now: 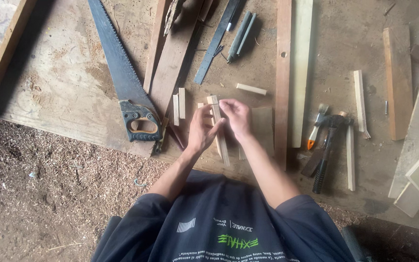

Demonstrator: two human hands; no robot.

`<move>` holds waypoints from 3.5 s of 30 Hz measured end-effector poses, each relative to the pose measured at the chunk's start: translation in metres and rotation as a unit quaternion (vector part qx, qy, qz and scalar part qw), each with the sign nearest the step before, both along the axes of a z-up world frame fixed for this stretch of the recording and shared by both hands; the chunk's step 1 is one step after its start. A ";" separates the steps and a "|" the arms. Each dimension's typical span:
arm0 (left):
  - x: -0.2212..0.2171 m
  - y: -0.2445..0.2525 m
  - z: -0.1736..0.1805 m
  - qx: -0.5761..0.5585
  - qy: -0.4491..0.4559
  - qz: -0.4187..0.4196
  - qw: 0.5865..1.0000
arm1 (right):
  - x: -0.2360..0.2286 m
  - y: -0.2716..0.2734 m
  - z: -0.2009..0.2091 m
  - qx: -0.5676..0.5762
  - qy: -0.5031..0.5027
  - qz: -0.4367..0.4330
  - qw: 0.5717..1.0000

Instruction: The person assembles a small wooden box by aligning thin wooden strips along the edges of a rectangular board and hammering nails to secure them. The person repeatedly repositions the pieces and uses a hammer to drive nails into the wood.

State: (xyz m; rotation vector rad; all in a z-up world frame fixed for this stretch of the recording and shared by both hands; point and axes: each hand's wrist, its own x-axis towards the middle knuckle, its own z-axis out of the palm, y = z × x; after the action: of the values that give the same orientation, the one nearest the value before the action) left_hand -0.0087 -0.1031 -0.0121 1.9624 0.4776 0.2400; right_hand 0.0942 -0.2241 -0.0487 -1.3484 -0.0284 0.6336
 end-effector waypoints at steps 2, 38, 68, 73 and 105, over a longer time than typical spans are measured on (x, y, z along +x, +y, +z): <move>0.000 -0.001 0.000 -0.035 0.011 0.011 0.999 | -0.002 -0.001 -0.003 0.002 0.006 0.001 1.000; 0.001 0.012 0.059 0.131 -0.051 0.038 0.989 | 0.004 -0.076 -0.086 -0.377 -0.310 0.125 0.864; -0.006 0.018 0.040 0.160 -0.162 -0.036 0.973 | 0.191 0.074 -0.060 -0.347 -0.516 0.062 0.781; 0.005 0.024 0.043 0.134 -0.160 -0.016 0.978 | 0.224 0.101 -0.069 -0.392 -0.517 0.071 0.757; 0.004 0.028 0.061 0.094 -0.078 0.013 0.992 | 0.033 -0.056 -0.056 -0.162 -0.074 0.061 0.982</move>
State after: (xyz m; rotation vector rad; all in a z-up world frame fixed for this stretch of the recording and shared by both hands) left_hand -0.0044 -0.0755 0.0490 2.1017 0.3910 0.4655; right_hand 0.1276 -0.2803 -0.1044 -1.7170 -0.1332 0.6589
